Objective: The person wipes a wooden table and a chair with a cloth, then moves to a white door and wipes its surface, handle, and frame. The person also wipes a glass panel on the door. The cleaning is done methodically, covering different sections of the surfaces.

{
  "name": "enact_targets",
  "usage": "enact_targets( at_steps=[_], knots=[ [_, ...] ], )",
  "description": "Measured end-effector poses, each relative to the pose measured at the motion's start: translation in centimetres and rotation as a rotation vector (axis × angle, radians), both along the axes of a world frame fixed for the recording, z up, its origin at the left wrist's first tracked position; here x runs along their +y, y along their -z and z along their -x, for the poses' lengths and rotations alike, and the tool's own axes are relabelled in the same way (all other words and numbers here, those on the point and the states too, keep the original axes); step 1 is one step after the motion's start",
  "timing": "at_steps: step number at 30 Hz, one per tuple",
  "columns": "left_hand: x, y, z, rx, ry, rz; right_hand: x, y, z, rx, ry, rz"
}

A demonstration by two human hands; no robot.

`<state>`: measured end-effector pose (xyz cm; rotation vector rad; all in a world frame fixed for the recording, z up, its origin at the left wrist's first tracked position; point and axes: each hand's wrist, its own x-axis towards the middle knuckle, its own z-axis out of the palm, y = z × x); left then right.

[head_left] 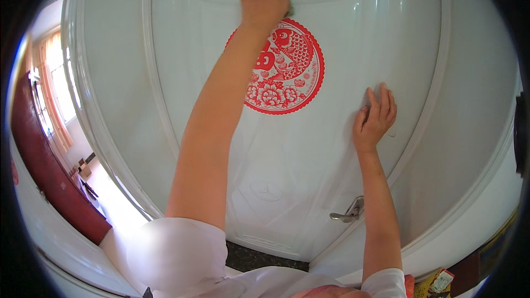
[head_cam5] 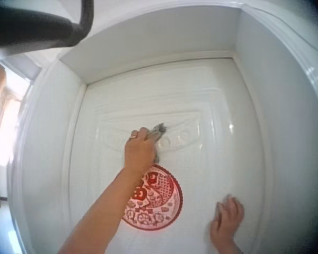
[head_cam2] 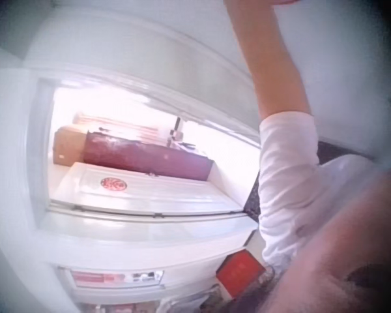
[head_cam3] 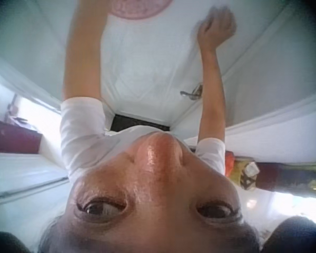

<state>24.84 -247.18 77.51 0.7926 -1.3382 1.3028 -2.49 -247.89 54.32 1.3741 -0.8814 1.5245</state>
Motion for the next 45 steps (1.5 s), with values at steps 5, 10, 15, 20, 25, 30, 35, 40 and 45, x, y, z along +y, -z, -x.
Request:
enact_targets(
  at_steps=[5,10,15,20,25,30,35,40,45],
  knots=[
    [-2.6,0.6,-7.9,0.166,-0.216,0.087,-0.1,-0.1,-0.8,-0.001,0.0,0.017],
    [-2.8,-1.5,-12.7,0.382,-0.286,-0.019,0.1,-0.2,-0.9,-0.003,0.04,-0.006],
    [-5.0,-3.0,-10.4,0.605,-0.221,-0.09,0.2,0.0,-1.4,-0.005,0.055,-0.031],
    [-5.3,-2.9,-9.3,0.4,-0.099,-0.004,0.6,-0.8,-1.0,-0.005,0.022,-0.012],
    [-4.8,-5.1,-9.1,0.354,-0.118,-0.098,1.0,-4.4,-0.9,-0.024,-0.042,-0.114],
    [-4.6,-5.1,-3.4,0.225,-0.097,0.047,0.5,-4.4,-1.3,0.025,0.04,-0.073],
    [-4.5,-6.0,1.8,0.04,-0.075,0.125,0.7,-4.6,-1.1,0.034,0.072,-0.079],
    [-2.8,-5.8,11.0,-0.154,0.138,0.233,0.1,-4.2,-1.7,0.045,0.064,-0.054],
    [-3.7,-6.1,12.5,-0.255,0.134,0.182,0.4,-4.4,-0.9,0.052,0.069,-0.065]
  ],
)
